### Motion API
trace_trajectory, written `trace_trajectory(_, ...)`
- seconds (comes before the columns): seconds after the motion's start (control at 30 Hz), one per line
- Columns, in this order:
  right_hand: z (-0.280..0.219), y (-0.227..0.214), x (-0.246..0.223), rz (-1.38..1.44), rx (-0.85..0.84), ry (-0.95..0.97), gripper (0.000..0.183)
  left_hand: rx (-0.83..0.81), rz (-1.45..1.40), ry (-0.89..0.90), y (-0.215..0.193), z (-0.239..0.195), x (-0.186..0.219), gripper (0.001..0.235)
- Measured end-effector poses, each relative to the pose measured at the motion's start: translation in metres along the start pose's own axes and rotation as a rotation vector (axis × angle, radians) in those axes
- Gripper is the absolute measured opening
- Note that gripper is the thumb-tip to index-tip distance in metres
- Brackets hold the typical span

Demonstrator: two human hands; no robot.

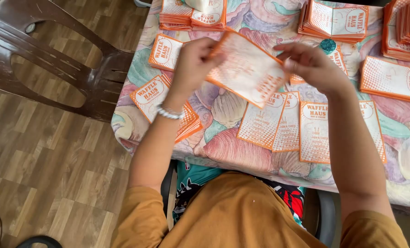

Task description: Folding and stacking printed paper bags on a table.

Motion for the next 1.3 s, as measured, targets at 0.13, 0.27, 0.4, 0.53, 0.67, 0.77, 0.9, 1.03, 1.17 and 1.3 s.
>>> trace_trajectory(0.13,0.038,-0.005,0.017,-0.466,0.251,0.142,0.038,0.097,0.097,-0.015,-0.072,-0.017,0.018,0.028)
trace_trajectory(0.27,0.096,-0.012,0.101,-0.857,0.264,0.241,0.029,0.211,-0.083,-0.135,-0.102,-0.027,0.020,0.021)
trace_trajectory(0.4,0.139,-0.021,0.140,-0.983,0.283,0.241,0.016,0.251,-0.266,-0.178,-0.098,-0.029,-0.003,0.023)
trace_trajectory(0.53,0.149,-0.020,0.131,-1.072,0.156,0.368,0.029,0.228,-0.245,-0.201,-0.085,-0.023,-0.005,0.018)
trace_trajectory(0.67,0.148,-0.059,0.093,-0.972,0.293,0.366,0.032,0.184,-0.253,-0.167,-0.070,-0.005,-0.006,0.016)
trace_trajectory(0.77,0.114,-0.034,-0.006,-0.466,0.287,0.136,0.051,0.148,-0.190,-0.153,-0.057,0.008,-0.006,0.013)
trace_trajectory(0.9,0.093,0.001,-0.039,-0.141,-0.081,-0.087,0.068,0.073,-0.192,-0.125,-0.035,0.028,-0.014,0.015)
trace_trajectory(1.03,0.086,-0.006,-0.031,-0.447,-0.004,0.017,0.027,-0.019,-0.267,-0.097,-0.016,0.053,-0.027,0.019)
trace_trajectory(1.17,0.071,-0.021,-0.022,-0.902,0.346,-0.382,0.009,-0.191,-0.066,0.026,-0.009,0.075,-0.042,0.029)
trace_trajectory(1.3,0.052,0.015,0.008,-1.214,0.375,-0.692,0.010,-0.457,0.162,0.043,-0.004,0.088,-0.041,0.058)
Point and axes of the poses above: each hand's wrist, its own z-axis towards the middle knuckle, its own y-axis out of the palm, x = y × z, the point moved 6 cm from there along z, towards the middle knuckle, and after that the axes turned 3 degrees about -x, right-handed, at the moved point
